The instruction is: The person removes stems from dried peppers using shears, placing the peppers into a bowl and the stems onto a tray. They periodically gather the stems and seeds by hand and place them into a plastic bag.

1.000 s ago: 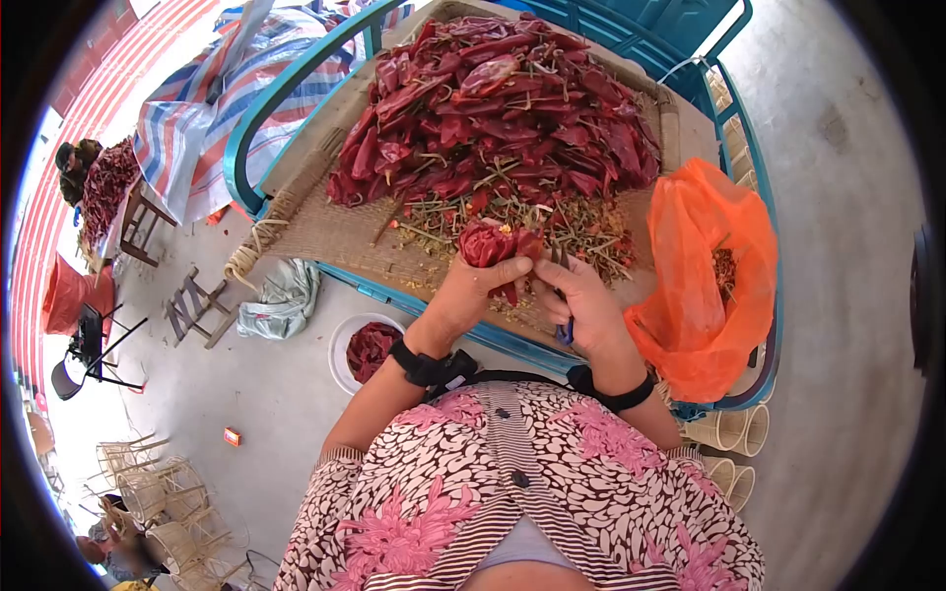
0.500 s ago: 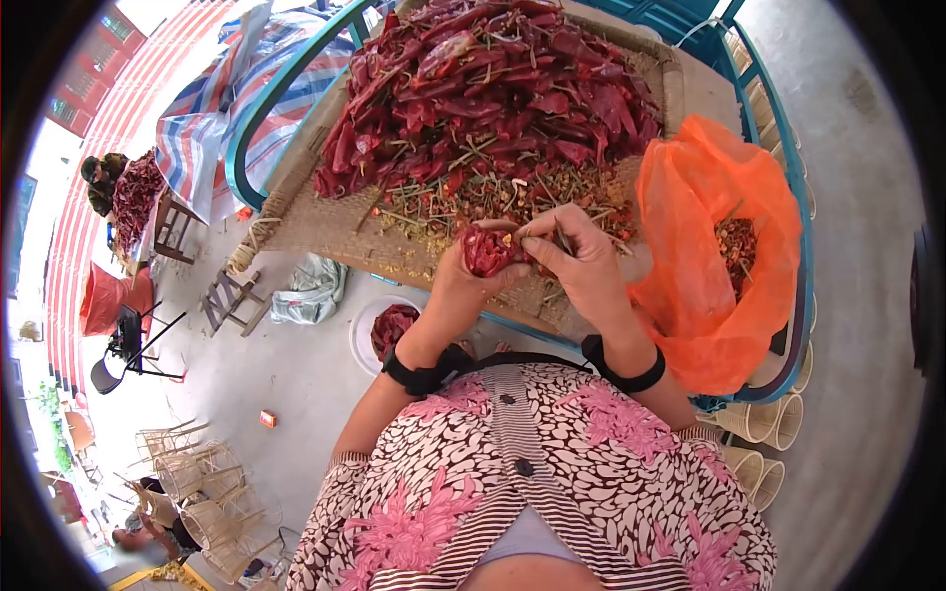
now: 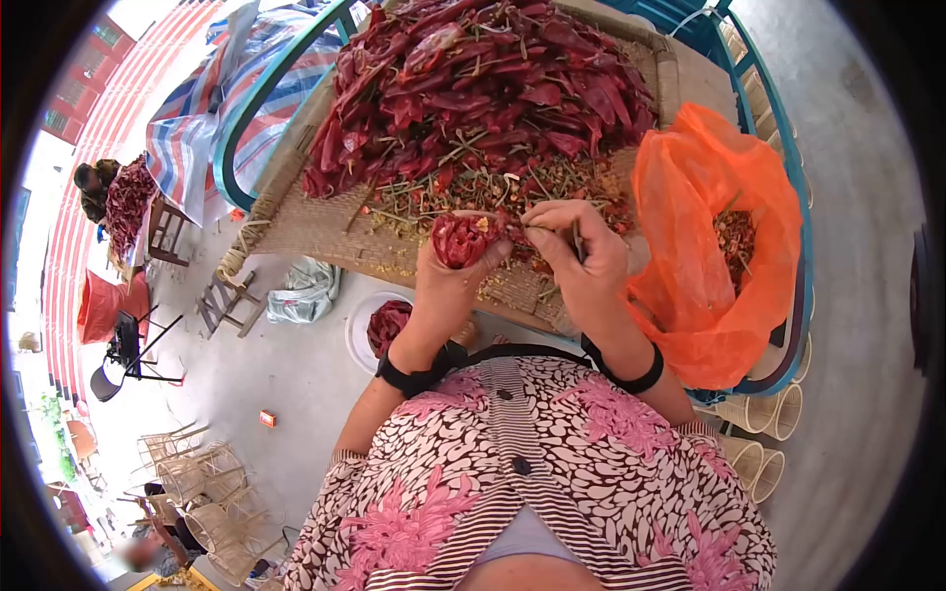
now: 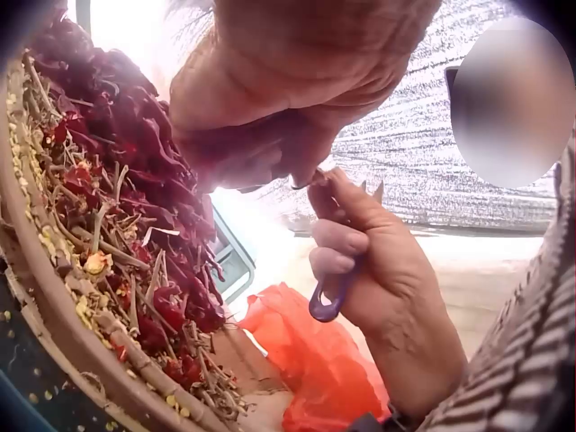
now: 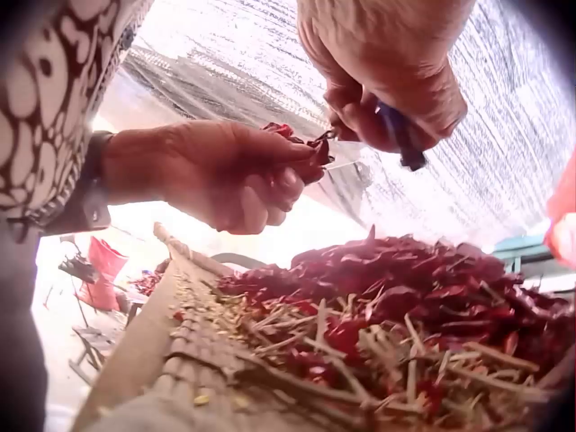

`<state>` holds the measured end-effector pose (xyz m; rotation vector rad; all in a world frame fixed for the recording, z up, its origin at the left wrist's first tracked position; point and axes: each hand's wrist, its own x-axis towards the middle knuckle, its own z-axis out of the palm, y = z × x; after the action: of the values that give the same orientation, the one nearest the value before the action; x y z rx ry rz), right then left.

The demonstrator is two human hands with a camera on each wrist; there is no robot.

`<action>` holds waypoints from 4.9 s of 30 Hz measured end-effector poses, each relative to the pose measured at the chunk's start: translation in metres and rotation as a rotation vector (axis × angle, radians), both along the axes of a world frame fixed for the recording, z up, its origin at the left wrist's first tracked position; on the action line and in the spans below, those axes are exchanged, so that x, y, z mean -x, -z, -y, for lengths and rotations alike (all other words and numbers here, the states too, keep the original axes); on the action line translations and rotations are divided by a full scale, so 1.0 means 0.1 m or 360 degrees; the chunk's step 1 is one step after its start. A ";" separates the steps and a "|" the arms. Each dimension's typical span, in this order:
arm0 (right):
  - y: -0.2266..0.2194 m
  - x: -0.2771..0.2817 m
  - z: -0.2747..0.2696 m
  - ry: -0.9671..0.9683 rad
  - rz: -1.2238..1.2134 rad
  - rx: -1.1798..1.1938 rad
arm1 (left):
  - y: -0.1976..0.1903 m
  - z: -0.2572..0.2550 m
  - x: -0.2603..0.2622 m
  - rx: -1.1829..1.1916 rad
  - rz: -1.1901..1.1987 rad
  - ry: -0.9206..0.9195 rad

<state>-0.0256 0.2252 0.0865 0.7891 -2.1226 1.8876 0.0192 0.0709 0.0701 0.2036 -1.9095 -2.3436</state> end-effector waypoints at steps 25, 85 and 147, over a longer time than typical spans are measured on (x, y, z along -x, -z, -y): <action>-0.44 0.20 -1.73 0.1547 -0.0101 -0.1431 | 0.63 2.11 -0.79 0.0454 0.0498 0.0189; 0.08 0.27 0.51 0.0082 0.0168 -0.0290 | 0.10 0.49 0.35 -0.0177 0.0062 0.0394; 0.24 0.61 -0.23 0.0502 0.0601 -0.0470 | 0.36 0.61 0.46 0.1291 -0.0565 0.0618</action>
<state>-0.0867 0.2484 0.0626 0.1221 -2.6055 1.6803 -0.0268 0.0101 0.0345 -0.6488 -2.6409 -1.4114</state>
